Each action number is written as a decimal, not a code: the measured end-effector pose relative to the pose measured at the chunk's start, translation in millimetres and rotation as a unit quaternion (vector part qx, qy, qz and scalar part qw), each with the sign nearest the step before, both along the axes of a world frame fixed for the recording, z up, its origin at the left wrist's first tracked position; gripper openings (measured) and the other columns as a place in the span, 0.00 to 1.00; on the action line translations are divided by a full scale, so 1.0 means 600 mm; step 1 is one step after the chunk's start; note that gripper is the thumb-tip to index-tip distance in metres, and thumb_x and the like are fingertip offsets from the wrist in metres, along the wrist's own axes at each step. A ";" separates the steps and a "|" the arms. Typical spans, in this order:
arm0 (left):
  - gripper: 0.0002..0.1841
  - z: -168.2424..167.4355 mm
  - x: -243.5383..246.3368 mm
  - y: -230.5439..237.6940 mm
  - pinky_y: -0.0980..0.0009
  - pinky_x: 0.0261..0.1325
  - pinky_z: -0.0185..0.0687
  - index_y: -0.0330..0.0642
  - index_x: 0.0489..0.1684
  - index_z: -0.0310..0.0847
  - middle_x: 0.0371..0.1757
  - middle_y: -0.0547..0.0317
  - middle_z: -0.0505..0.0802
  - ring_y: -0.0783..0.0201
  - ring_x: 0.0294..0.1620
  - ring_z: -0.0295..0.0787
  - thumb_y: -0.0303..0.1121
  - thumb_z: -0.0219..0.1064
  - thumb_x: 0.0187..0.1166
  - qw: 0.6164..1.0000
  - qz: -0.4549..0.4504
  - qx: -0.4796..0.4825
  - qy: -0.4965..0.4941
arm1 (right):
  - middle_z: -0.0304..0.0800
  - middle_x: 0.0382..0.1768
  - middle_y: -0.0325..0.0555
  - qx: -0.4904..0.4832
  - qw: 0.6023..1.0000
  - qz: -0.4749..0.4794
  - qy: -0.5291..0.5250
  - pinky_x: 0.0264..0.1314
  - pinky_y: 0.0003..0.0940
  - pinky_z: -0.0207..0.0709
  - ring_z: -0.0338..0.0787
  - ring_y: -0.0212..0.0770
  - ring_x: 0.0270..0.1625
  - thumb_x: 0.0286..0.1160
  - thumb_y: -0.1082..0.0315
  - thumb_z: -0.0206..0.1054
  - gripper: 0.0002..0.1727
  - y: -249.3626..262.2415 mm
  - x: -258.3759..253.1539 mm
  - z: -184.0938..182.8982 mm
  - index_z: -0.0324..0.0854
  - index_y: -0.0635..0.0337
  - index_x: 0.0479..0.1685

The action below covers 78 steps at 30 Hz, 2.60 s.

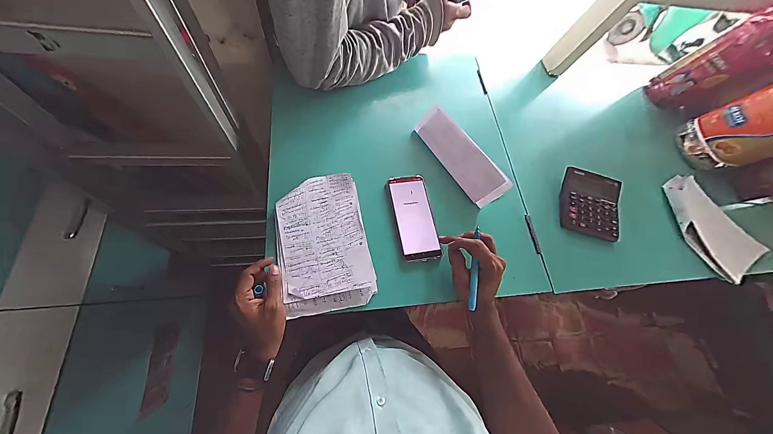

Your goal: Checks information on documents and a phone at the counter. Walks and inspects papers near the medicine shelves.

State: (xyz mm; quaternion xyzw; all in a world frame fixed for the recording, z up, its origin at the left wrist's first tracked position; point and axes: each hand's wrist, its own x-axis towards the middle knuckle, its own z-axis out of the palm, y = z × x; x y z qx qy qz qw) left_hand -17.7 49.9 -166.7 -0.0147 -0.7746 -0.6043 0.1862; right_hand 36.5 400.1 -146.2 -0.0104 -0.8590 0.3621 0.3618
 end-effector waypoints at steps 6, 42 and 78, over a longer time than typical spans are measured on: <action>0.19 0.017 0.018 -0.007 0.84 0.48 0.73 0.28 0.60 0.82 0.40 0.64 0.87 0.81 0.41 0.78 0.37 0.61 0.84 0.999 0.021 -0.009 0.036 | 0.98 0.42 0.41 -0.001 1.000 0.012 0.019 0.63 0.30 0.77 0.90 0.35 0.52 0.77 0.69 0.63 0.10 0.004 -0.003 0.000 0.91 0.56 0.35; 0.21 0.014 0.009 0.048 0.88 0.43 0.77 0.20 0.58 0.80 0.35 0.61 0.85 0.85 0.33 0.79 0.32 0.47 0.90 0.989 0.111 -0.094 0.023 | 0.96 0.40 0.41 -0.111 0.987 0.103 -0.044 0.63 0.25 0.76 0.88 0.34 0.53 0.72 0.71 0.61 0.09 0.012 0.015 0.012 0.88 0.58 0.34; 0.19 0.001 0.011 0.025 0.89 0.42 0.75 0.24 0.58 0.81 0.34 0.65 0.84 0.86 0.33 0.78 0.32 0.48 0.90 0.999 0.043 -0.023 0.021 | 0.94 0.63 0.34 0.062 0.974 0.142 -0.167 0.82 0.58 0.59 0.78 0.51 0.79 0.81 0.70 0.53 0.18 0.006 -0.109 0.058 0.90 0.52 0.52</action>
